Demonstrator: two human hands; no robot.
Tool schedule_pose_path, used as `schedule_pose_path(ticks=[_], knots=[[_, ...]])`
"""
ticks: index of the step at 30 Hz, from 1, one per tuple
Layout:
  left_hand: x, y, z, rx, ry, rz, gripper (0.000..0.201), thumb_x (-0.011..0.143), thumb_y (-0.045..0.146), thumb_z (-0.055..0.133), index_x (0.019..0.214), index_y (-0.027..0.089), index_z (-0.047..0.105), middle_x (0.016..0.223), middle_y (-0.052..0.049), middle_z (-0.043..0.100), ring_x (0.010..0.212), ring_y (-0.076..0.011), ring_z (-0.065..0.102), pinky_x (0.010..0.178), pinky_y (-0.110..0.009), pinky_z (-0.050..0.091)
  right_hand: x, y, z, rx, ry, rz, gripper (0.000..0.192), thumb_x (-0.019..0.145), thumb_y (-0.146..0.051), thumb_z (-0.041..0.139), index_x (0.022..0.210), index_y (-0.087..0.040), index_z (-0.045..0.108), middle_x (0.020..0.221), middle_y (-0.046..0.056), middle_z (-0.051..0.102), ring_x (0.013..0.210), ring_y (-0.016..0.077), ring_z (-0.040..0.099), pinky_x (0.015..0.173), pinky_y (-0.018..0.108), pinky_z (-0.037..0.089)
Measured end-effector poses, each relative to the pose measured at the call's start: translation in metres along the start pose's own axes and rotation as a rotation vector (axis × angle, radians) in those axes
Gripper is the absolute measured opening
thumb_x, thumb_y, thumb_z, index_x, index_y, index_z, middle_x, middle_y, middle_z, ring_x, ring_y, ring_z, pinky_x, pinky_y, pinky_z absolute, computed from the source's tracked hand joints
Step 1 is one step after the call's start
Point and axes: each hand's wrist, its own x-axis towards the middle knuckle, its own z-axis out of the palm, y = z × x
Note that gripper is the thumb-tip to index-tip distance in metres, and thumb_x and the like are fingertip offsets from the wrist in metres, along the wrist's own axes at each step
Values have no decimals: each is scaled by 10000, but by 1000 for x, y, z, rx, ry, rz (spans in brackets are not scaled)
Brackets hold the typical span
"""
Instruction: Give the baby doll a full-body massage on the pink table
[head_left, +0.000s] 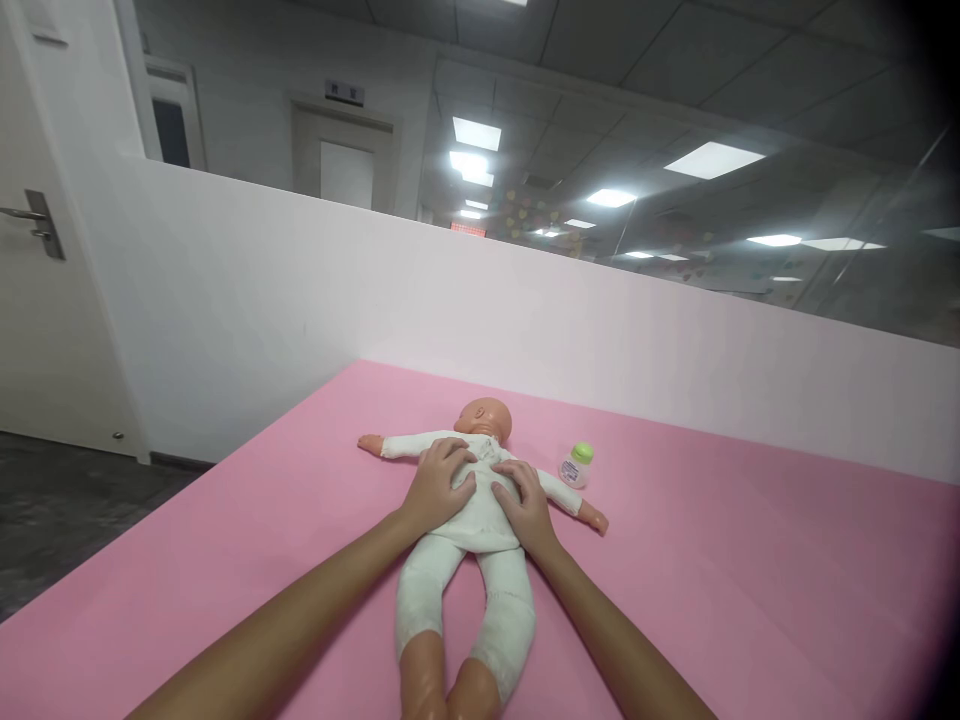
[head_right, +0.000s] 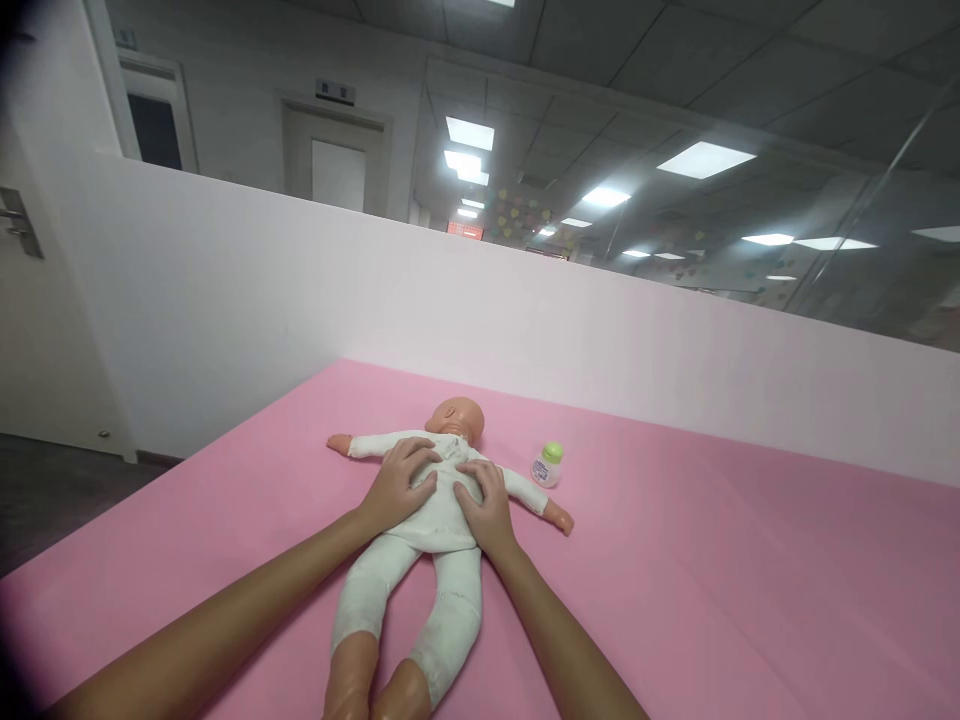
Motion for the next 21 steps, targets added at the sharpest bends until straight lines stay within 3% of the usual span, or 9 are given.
schedule_pose_path(ticks=[14, 21], knots=[[0, 2, 0, -20, 4, -8, 166, 863, 188, 622, 1020, 241, 642, 1217, -52, 623, 1216, -271, 544, 1080, -496, 404, 0, -3, 0, 2, -9, 28, 193, 898, -288, 649, 1081, -262, 707, 1076, 67, 663, 1110, 285, 601, 1037, 498, 473], [1, 2, 1, -31, 12, -5, 224, 853, 174, 621, 1064, 249, 627, 1198, -42, 628, 1191, -262, 553, 1078, -475, 407, -1, -4, 1, 34, 6, 21, 316, 900, -291, 638, 1212, -272, 688, 1222, 95, 626, 1245, 305, 560, 1115, 525, 439]])
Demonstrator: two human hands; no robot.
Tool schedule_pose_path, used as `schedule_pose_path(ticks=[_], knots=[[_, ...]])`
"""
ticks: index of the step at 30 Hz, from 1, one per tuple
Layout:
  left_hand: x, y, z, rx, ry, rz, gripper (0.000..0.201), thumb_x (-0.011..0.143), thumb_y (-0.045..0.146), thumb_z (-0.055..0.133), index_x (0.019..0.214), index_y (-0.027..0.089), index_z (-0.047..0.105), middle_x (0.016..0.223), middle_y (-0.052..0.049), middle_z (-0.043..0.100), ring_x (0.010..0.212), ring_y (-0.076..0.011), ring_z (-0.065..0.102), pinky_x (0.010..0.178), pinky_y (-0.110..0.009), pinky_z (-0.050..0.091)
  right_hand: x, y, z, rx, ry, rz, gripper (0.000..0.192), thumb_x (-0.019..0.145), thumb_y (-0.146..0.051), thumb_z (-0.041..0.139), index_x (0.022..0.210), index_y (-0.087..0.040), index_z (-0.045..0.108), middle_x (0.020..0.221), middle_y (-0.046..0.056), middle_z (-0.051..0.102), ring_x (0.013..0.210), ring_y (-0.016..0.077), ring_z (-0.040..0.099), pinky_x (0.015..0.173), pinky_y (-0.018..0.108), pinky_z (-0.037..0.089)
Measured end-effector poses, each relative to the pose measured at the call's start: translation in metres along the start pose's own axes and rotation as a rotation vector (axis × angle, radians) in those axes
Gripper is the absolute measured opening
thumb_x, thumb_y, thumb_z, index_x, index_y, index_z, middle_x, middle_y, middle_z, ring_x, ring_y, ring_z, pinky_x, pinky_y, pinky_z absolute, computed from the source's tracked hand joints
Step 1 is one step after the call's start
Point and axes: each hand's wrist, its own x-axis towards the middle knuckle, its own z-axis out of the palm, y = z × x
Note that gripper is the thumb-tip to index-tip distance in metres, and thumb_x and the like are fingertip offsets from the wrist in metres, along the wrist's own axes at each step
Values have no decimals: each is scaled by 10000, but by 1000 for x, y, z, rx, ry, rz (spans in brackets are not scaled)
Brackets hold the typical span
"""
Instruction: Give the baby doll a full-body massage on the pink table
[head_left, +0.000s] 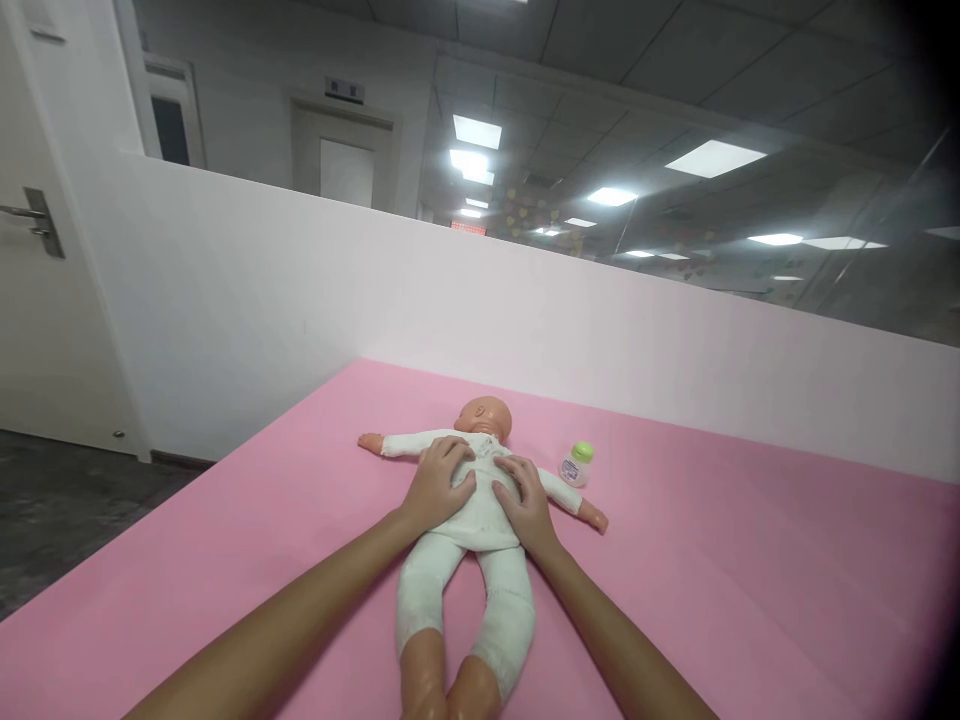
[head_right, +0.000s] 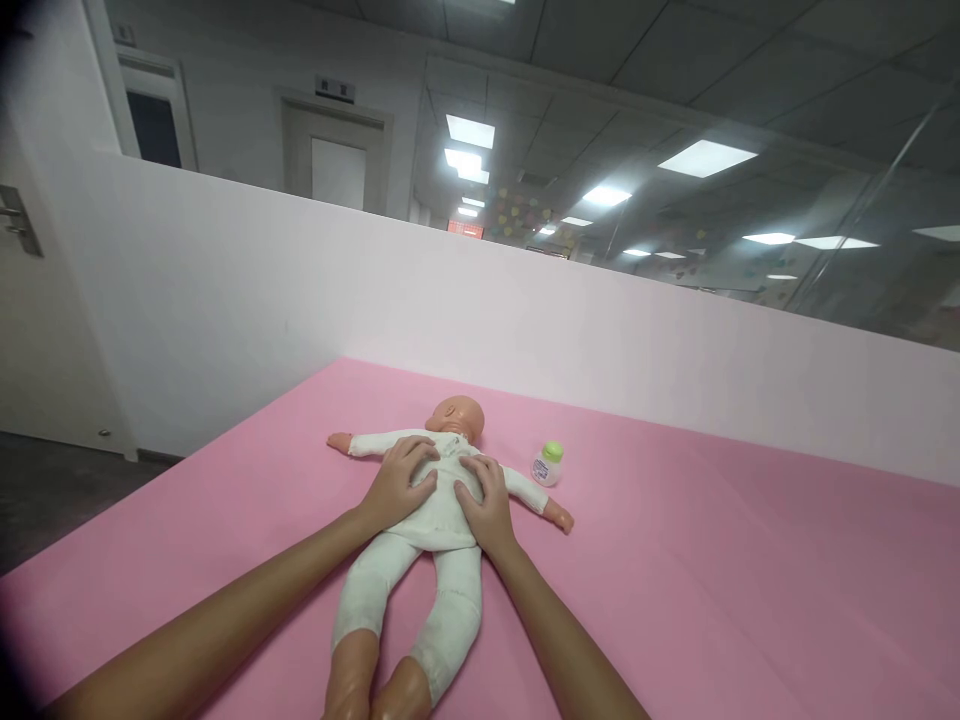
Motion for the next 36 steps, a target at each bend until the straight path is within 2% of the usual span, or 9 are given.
schedule_pose_path(ticks=[5, 9, 12, 17, 23, 29, 36], knots=[[-1, -1, 0, -5, -2, 5, 233, 858, 173, 619, 1077, 252, 643, 1219, -50, 620, 1220, -267, 540, 1085, -478, 396, 1, 4, 0, -12, -2, -9, 227, 886, -282, 648, 1104, -268, 709, 1165, 82, 650, 1195, 298, 578, 1092, 523, 441], [-1, -1, 0, -10, -3, -3, 155, 851, 176, 626, 993, 238, 630, 1209, -54, 617, 1199, -271, 544, 1068, -477, 402, 1, 6, 1, 10, 7, -4, 68, 871, -262, 658, 931, -247, 630, 1080, 61, 640, 1147, 282, 576, 1051, 490, 442], [0, 0, 0, -9, 4, -4, 107, 850, 176, 623, 939, 227, 593, 1180, -50, 619, 1169, -265, 551, 1047, -466, 412, 1, 5, 1, 13, 16, 2, 75, 868, -259, 653, 883, -243, 582, 1042, 51, 623, 1108, 272, 572, 1021, 465, 445], [0, 2, -1, 8, 11, 9, 102, 857, 181, 609, 940, 227, 571, 1111, -49, 608, 1103, -260, 551, 1004, -456, 429, 1, 5, 1, -7, 3, 30, 64, 881, -277, 638, 908, -245, 590, 942, 28, 607, 947, 247, 574, 913, 426, 474], [0, 5, -4, 33, -5, -12, 66, 860, 188, 605, 907, 225, 577, 973, -33, 580, 977, -244, 547, 930, -442, 448, 1, 1, 0, -32, 15, 27, 89, 875, -277, 638, 958, -246, 638, 974, 47, 636, 974, 264, 590, 916, 446, 495], [-1, 5, -4, 51, 2, 41, 122, 862, 161, 591, 964, 224, 611, 1006, -39, 597, 976, -236, 566, 931, -442, 457, 0, 0, -1, -34, 7, -10, 221, 887, -271, 637, 1104, -260, 680, 1121, 73, 682, 1109, 285, 602, 1018, 485, 481], [-1, 5, -5, 49, -9, 101, 203, 865, 146, 576, 1032, 233, 653, 1101, -62, 637, 1055, -251, 589, 966, -447, 463, 0, 3, 0, -50, -7, 30, 130, 893, -292, 627, 1003, -245, 678, 1035, 63, 702, 1028, 279, 618, 973, 467, 485]])
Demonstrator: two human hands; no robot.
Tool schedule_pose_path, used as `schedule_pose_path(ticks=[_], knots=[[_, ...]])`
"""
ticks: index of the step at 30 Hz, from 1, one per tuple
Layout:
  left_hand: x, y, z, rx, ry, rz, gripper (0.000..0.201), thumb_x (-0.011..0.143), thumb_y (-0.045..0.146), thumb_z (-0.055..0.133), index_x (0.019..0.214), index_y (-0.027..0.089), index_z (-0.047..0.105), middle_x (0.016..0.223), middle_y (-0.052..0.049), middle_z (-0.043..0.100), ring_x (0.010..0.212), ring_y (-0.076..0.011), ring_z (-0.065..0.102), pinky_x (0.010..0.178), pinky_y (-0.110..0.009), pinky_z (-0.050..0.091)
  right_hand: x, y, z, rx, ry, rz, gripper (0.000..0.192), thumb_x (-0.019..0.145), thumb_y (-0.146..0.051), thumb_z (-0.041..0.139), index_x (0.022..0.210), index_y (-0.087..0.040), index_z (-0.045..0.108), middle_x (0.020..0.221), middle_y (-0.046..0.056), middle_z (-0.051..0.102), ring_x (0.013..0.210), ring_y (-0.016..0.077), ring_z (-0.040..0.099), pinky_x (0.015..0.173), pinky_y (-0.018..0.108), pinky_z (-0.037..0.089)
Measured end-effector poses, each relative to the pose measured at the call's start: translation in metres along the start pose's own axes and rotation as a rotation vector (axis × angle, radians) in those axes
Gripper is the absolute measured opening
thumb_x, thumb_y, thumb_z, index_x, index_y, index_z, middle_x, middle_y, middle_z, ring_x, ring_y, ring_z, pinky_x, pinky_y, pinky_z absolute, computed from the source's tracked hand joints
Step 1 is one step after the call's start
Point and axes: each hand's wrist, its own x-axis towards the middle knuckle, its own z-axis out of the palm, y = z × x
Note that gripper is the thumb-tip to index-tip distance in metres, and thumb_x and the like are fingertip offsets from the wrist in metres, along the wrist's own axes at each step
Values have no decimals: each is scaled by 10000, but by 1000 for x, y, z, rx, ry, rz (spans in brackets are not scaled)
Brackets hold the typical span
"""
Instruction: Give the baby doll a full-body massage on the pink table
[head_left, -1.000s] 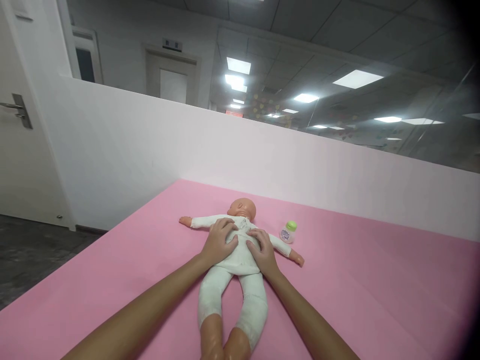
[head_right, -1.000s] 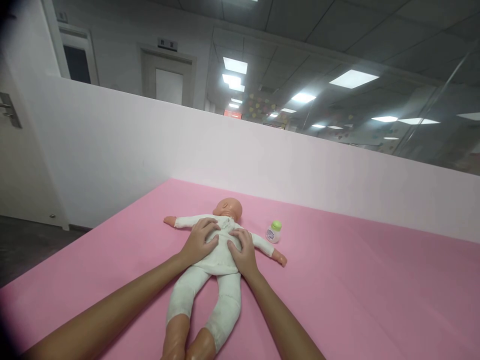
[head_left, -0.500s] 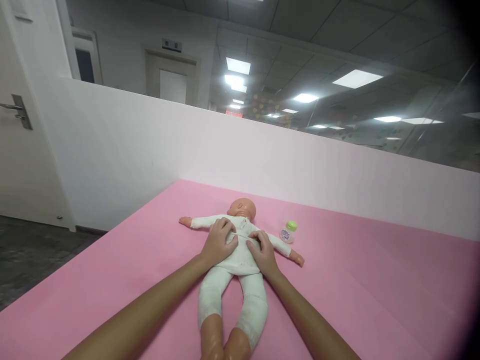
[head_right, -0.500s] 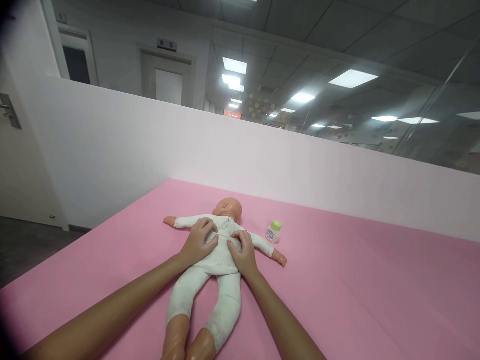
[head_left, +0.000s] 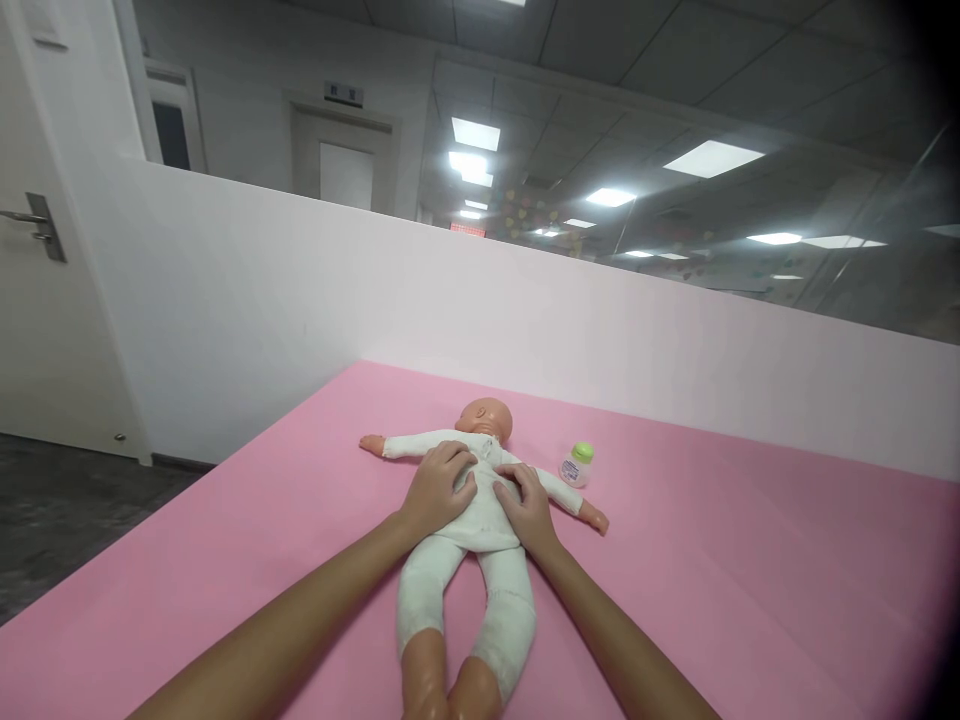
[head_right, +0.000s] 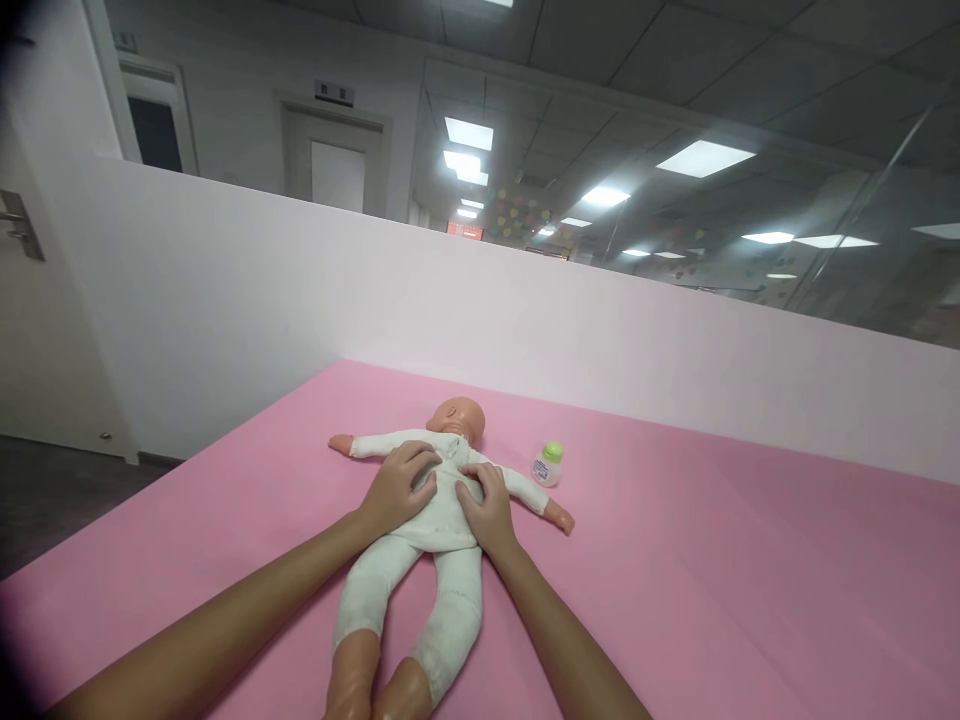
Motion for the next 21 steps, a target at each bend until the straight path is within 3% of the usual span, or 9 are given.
schedule_pose_path(ticks=[9, 16, 21], knots=[[1, 0, 1, 36, -46, -89, 62, 855, 181, 570, 895, 222, 592, 944, -38, 604, 930, -243, 568, 889, -443, 450, 0, -3, -1, -50, 12, 11, 129, 882, -289, 620, 985, -243, 681, 891, 36, 642, 882, 253, 567, 867, 430, 489], [0, 2, -1, 15, 13, -43, 186, 853, 152, 565, 1009, 239, 619, 1067, -51, 608, 1029, -249, 568, 951, -438, 451, -1, -6, -2, -3, 22, -76, 276, 902, -280, 637, 1176, -264, 665, 1190, 84, 668, 1183, 294, 571, 1061, 499, 455], [1, 1, 0, 1, -4, -57, 134, 851, 160, 578, 962, 228, 613, 1041, -42, 614, 996, -239, 573, 936, -433, 449, -1, -4, -4, -8, -28, -73, 338, 871, -308, 700, 1205, -269, 666, 1223, 78, 689, 1186, 300, 585, 1061, 498, 464]])
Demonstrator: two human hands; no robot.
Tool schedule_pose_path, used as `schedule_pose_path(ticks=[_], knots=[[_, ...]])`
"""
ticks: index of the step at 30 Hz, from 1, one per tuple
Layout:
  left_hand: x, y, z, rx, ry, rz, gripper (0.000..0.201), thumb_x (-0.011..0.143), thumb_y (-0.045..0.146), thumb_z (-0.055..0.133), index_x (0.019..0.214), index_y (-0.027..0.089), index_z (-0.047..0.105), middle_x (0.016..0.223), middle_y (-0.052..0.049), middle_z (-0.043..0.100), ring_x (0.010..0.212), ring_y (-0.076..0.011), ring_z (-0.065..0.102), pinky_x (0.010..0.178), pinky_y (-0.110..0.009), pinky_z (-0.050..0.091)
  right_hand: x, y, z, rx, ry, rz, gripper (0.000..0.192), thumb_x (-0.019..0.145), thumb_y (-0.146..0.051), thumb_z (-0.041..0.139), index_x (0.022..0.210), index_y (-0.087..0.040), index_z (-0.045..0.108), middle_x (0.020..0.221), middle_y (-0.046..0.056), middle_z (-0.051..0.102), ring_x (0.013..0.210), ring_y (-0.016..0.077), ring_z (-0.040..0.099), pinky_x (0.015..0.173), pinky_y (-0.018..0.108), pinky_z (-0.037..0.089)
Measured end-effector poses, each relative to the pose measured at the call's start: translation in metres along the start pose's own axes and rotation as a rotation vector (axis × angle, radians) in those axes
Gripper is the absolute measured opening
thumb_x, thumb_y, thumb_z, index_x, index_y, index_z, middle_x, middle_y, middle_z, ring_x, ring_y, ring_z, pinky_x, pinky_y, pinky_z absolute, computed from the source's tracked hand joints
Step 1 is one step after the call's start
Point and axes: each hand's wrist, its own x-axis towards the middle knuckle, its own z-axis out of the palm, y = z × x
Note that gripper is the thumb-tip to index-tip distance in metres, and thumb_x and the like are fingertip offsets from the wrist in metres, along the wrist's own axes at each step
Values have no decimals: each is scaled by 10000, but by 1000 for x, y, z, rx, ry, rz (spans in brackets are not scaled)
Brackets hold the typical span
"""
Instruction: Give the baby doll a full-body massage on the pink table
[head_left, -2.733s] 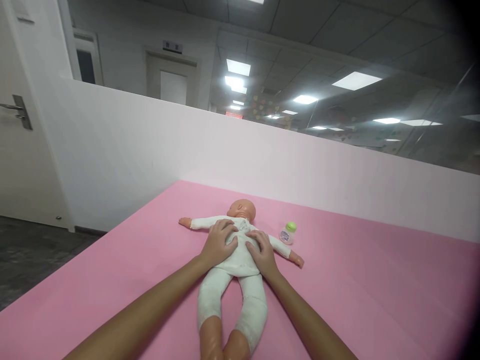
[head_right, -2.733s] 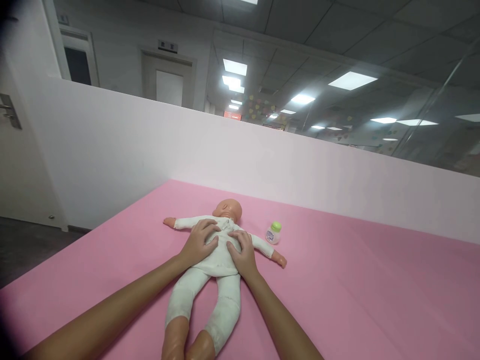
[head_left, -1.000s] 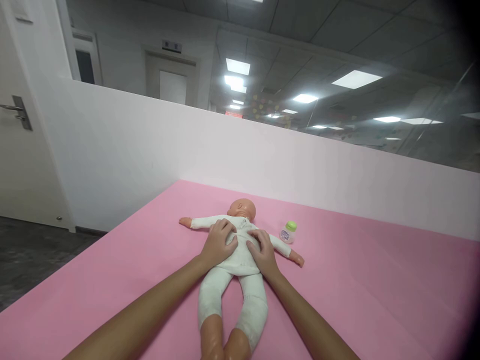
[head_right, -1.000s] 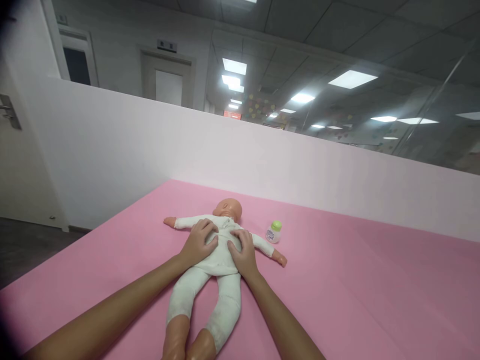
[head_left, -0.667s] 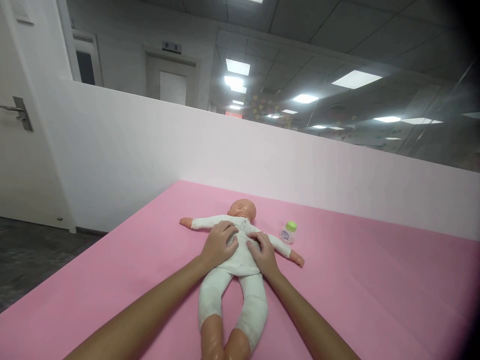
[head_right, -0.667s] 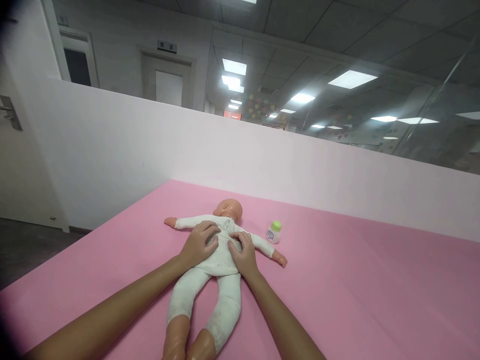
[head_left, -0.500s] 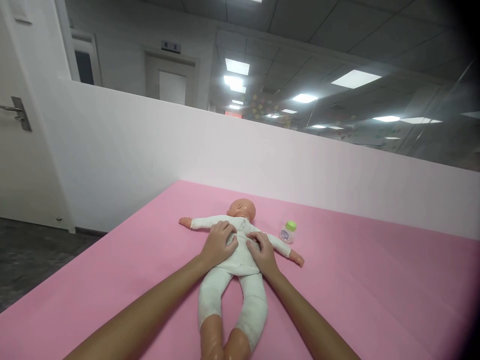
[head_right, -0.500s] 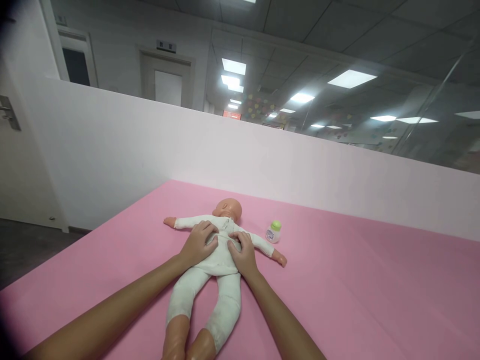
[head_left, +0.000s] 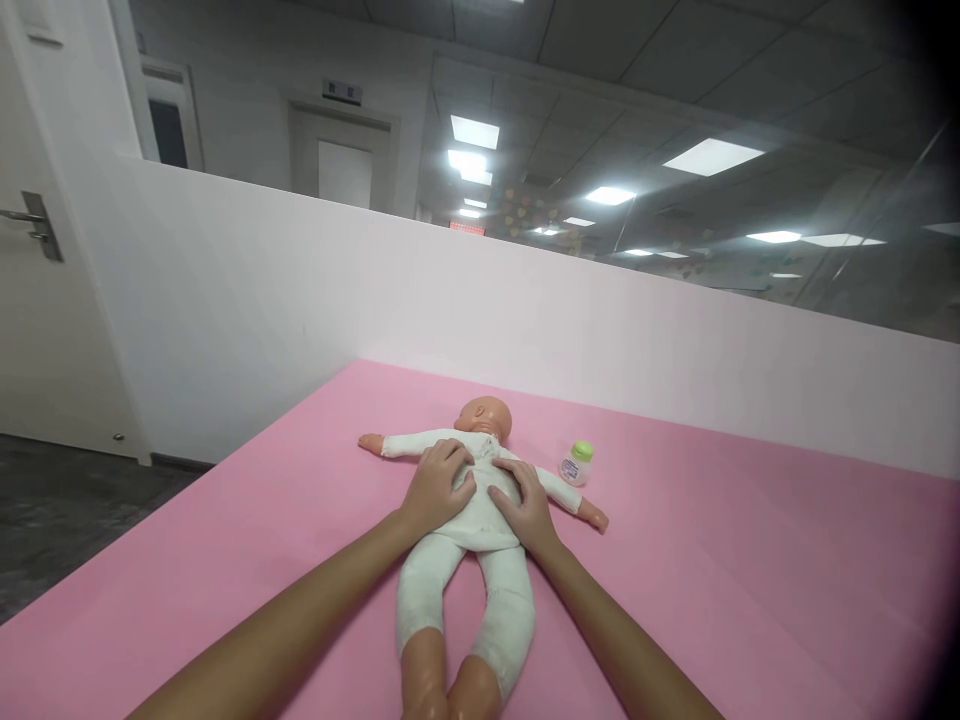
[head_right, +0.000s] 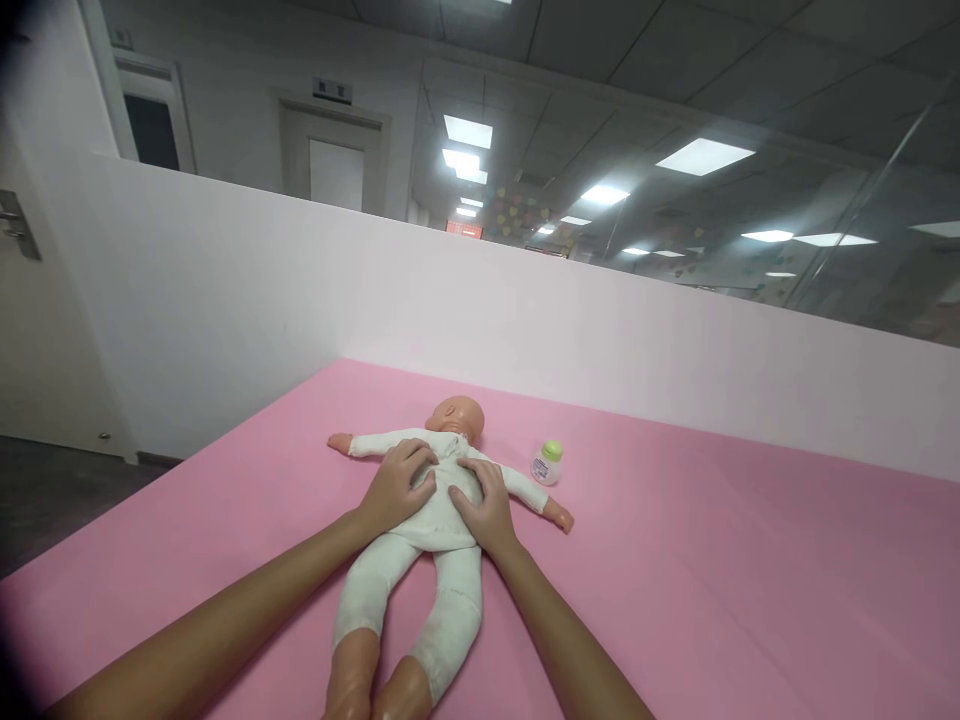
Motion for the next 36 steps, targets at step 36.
schedule_pose_path(ticks=[36], knots=[[0, 1, 1, 53, -18, -25, 89, 852, 188, 566, 922, 233, 599, 956, -45, 600, 954, -253, 568, 897, -442, 455, 0, 1, 2, -61, 42, 16, 194, 835, -344, 731, 1000, -250, 696, 920, 47, 668, 871, 255, 588, 855, 442, 513]])
